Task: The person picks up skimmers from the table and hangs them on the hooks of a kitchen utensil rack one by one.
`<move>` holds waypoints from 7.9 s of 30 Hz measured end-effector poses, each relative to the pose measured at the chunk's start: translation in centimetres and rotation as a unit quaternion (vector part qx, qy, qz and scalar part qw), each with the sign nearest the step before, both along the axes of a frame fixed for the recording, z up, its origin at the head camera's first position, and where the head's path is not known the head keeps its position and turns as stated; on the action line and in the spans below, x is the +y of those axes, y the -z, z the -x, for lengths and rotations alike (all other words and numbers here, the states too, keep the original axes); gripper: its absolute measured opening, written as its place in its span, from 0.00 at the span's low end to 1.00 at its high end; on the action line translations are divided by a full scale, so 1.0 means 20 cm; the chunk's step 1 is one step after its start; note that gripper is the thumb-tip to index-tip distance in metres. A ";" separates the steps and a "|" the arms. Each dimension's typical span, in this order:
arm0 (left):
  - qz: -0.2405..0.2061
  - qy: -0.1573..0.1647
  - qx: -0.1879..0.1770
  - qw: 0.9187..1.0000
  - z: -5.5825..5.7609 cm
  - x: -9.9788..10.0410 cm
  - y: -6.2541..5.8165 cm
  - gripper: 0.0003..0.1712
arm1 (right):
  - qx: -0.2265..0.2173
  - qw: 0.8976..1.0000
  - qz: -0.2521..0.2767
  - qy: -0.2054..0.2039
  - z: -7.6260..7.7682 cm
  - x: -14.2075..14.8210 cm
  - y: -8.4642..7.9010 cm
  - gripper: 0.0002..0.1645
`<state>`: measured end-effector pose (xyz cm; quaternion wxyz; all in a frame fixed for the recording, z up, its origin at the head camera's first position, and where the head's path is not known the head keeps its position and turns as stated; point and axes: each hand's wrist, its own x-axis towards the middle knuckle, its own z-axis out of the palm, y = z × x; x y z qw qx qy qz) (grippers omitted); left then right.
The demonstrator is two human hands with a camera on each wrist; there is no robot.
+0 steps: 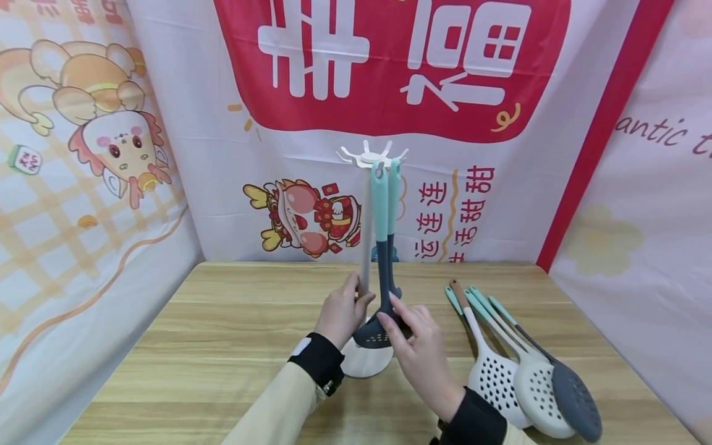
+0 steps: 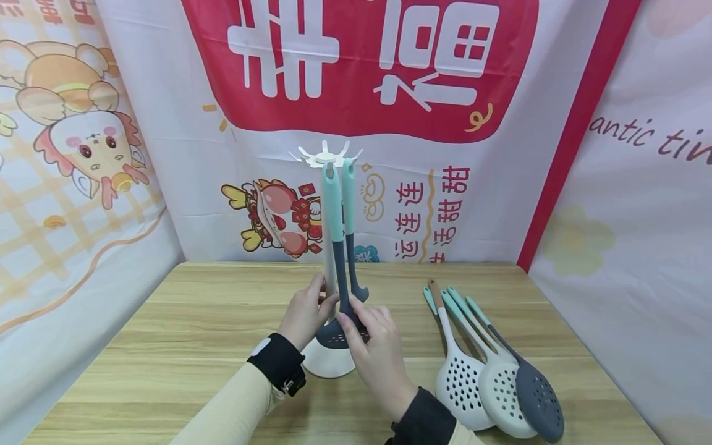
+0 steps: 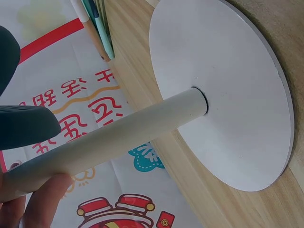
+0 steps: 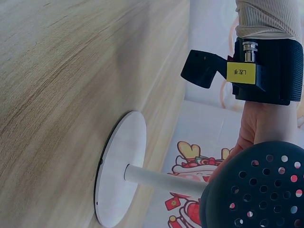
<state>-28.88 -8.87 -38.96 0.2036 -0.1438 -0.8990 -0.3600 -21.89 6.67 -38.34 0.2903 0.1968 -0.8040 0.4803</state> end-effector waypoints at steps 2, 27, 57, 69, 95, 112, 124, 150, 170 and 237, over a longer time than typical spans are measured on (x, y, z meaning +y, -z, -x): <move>-0.002 0.001 -0.004 1.000 0.00 0.00 0.00 0.13 | -0.003 1.000 -0.007 0.002 0.00 0.00 0.00 0.23; -0.019 0.010 -0.016 1.000 0.01 -0.01 0.00 0.12 | 0.048 0.994 -0.050 0.083 0.14 0.18 0.08 0.22; -0.019 0.003 -0.034 0.999 0.01 0.01 0.00 0.13 | -0.250 0.885 -0.328 0.213 0.33 0.63 0.14 0.34; -0.022 0.007 -0.029 0.999 0.01 0.00 0.00 0.13 | -0.314 0.860 -0.348 0.201 0.34 0.69 0.19 0.18; -0.017 0.011 -0.019 1.000 0.01 0.00 -0.01 0.12 | -0.322 0.869 -0.327 0.184 0.34 0.71 0.24 0.09; -0.028 0.016 -0.027 0.999 0.01 0.01 -0.01 0.11 | -0.225 0.922 -0.268 0.167 0.28 0.70 0.18 0.10; -0.053 0.041 -0.034 0.997 0.02 -0.02 -0.01 0.11 | -0.189 0.941 -0.227 0.165 0.24 0.67 0.13 0.10; -0.114 0.057 -0.084 0.988 0.02 -0.05 -0.02 0.15 | -0.065 0.977 -0.122 0.165 0.09 0.55 -0.02 0.21; -0.168 0.030 -0.108 0.979 0.01 -0.04 -0.03 0.14 | 0.192 0.976 0.024 0.100 -0.13 0.38 -0.27 0.20; -0.127 -0.031 -0.087 0.988 -0.01 0.02 -0.03 0.15 | 0.185 0.982 -0.008 0.046 -0.21 0.23 -0.25 0.19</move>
